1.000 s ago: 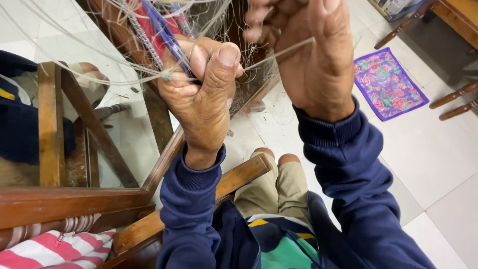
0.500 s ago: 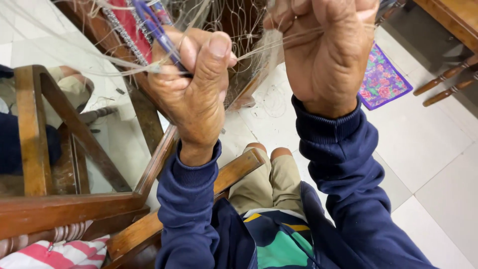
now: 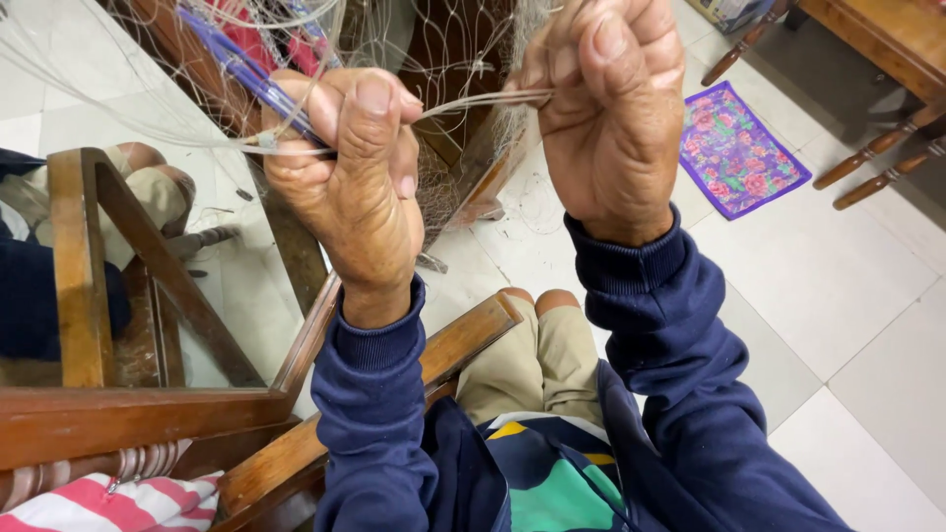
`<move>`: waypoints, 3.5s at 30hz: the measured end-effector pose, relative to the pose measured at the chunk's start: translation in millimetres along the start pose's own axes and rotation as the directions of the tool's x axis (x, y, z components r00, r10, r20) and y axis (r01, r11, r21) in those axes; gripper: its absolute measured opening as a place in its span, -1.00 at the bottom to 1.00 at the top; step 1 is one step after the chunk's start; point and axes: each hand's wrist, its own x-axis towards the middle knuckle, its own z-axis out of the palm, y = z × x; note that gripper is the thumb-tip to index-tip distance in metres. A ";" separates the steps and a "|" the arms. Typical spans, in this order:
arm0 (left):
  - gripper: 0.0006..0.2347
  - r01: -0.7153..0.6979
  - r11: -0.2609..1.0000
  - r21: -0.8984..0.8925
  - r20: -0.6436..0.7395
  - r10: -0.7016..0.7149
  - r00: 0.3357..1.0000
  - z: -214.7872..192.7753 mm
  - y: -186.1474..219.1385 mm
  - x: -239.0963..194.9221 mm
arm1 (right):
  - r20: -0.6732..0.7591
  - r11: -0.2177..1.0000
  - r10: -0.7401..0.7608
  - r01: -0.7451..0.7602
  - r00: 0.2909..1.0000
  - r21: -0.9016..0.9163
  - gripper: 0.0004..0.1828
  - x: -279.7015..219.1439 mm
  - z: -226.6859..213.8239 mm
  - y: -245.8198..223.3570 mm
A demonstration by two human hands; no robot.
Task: Repairing a fine-mesh fishing net using a small blue tool
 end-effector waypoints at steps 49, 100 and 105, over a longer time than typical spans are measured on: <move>-0.67 -0.089 0.985 0.151 -0.276 0.128 0.952 1.7 -95.2 -22.6 | -0.138 0.990 0.133 -0.126 0.981 0.061 -0.74 12.4 -81.2 36.7; -0.76 0.314 0.930 0.192 -0.698 -0.095 0.710 210.4 84.3 -150.9 | -0.009 0.650 0.719 -0.668 0.695 0.362 -0.71 -51.3 -89.1 -205.7; -0.78 0.323 0.934 0.151 -0.634 -0.159 0.757 199.4 86.4 -141.3 | -0.003 0.655 0.702 -0.645 0.712 0.394 -0.69 -48.6 -87.1 -200.2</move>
